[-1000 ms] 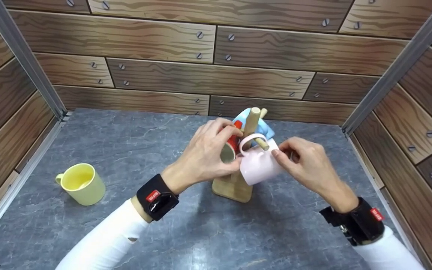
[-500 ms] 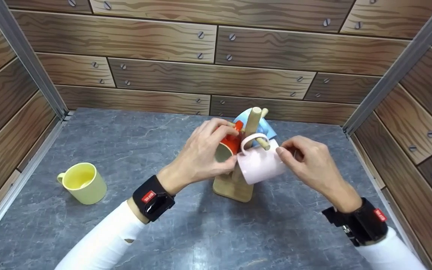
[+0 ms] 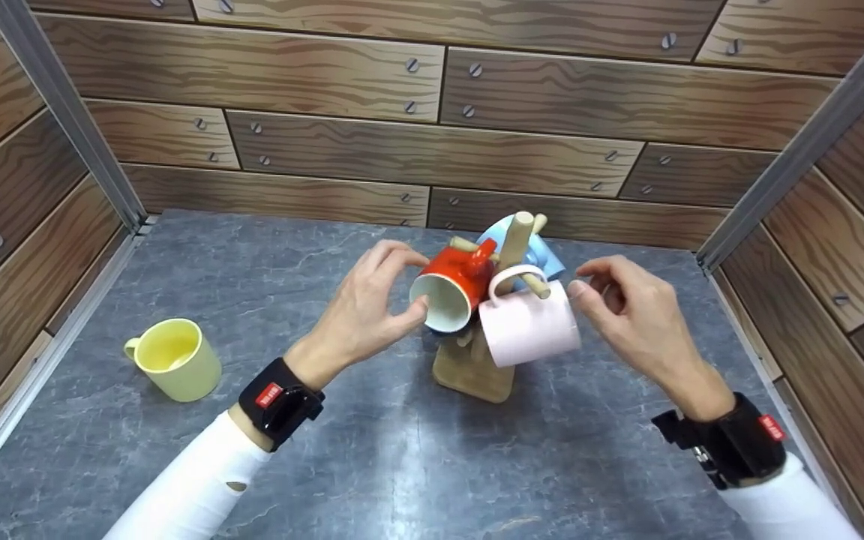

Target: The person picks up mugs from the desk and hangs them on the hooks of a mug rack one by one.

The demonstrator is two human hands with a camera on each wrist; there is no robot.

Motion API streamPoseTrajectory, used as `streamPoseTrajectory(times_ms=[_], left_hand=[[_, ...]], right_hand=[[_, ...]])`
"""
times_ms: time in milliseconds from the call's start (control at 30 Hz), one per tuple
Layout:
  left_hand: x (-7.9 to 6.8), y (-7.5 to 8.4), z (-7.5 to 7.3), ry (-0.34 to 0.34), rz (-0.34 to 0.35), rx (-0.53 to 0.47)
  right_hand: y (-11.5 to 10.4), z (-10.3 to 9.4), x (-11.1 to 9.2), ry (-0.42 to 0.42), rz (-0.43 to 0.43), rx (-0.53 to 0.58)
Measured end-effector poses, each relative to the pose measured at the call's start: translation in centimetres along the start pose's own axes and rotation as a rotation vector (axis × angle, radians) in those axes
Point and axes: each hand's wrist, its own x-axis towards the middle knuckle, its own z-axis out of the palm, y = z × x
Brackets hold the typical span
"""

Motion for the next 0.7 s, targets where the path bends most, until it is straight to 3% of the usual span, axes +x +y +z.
streamPoseTrajectory(times_ms=[233, 533, 700], left_hand=[[-1.5, -1.4, -0.4, -0.023, -0.059, 0.012], [-4.5, -3.8, -2.0, -0.026, -0.153, 0.072], [-5.8, -4.9, -2.7, -0.017, -0.221, 0.085]], right_hand=[[-0.1, 0.1, 0.4, 0.028, -0.007, 0.014], [1.3, 0.6, -0.2, 0.091, 0.007, 0.052], [0.9, 0.7, 1.2, 0.087, -0.044, 0.089]])
